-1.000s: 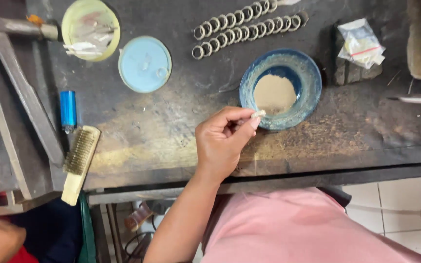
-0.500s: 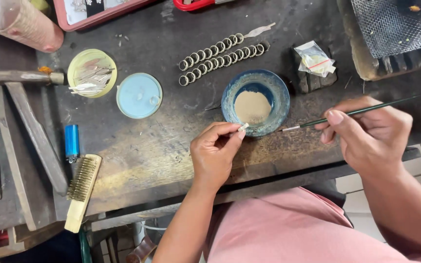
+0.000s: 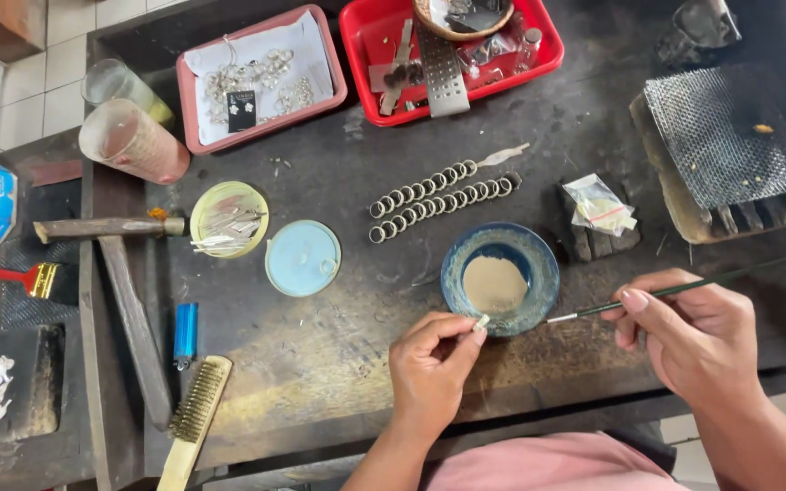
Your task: Applying flux to small metal rings using a brush at a jewelry workbench
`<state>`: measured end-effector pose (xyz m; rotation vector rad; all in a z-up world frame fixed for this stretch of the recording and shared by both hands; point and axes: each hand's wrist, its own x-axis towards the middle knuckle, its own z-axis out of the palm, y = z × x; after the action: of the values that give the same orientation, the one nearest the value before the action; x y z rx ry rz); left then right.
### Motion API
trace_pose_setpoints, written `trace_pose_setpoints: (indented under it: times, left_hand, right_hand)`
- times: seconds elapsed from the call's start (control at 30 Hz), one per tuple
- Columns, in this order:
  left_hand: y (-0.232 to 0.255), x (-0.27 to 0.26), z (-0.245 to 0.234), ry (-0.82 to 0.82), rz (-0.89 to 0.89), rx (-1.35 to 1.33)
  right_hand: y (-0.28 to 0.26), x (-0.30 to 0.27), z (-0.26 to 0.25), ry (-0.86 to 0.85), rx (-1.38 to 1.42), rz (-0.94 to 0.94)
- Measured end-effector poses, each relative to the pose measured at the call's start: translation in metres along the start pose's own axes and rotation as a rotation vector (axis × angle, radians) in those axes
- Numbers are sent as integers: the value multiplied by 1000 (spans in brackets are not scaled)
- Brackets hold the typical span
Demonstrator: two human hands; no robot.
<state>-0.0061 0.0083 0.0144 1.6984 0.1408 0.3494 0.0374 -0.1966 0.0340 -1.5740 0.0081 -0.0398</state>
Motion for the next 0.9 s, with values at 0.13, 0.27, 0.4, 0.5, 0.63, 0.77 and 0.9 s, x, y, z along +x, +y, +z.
trace_pose_setpoints:
  times: [0.13, 0.27, 0.4, 0.5, 0.63, 0.77, 0.9]
  left_hand:
    - [-2, 2, -1, 22, -1, -20]
    - [2, 7, 0, 26, 9, -20]
    - [9, 12, -2, 23, 34, -17]
    - [8, 16, -2, 16, 31, -31]
    - [0, 17, 1, 66, 80, -89]
    - [-4, 21, 1, 55, 97, -29]
    - [-7, 23, 2, 50, 242, 137]
  right_hand:
    - [11, 9, 3, -68, 78, 6]
    - [5, 21, 4, -157, 57, 6]
    - [-23, 39, 10, -314, -264, -120]
    - [-44, 57, 18, -442, -430, -280]
    - [-57, 82, 34, -612, -515, -390]
    - [-40, 90, 47, -635, -402, -350]
    - [-25, 85, 42, -452, -304, -45]
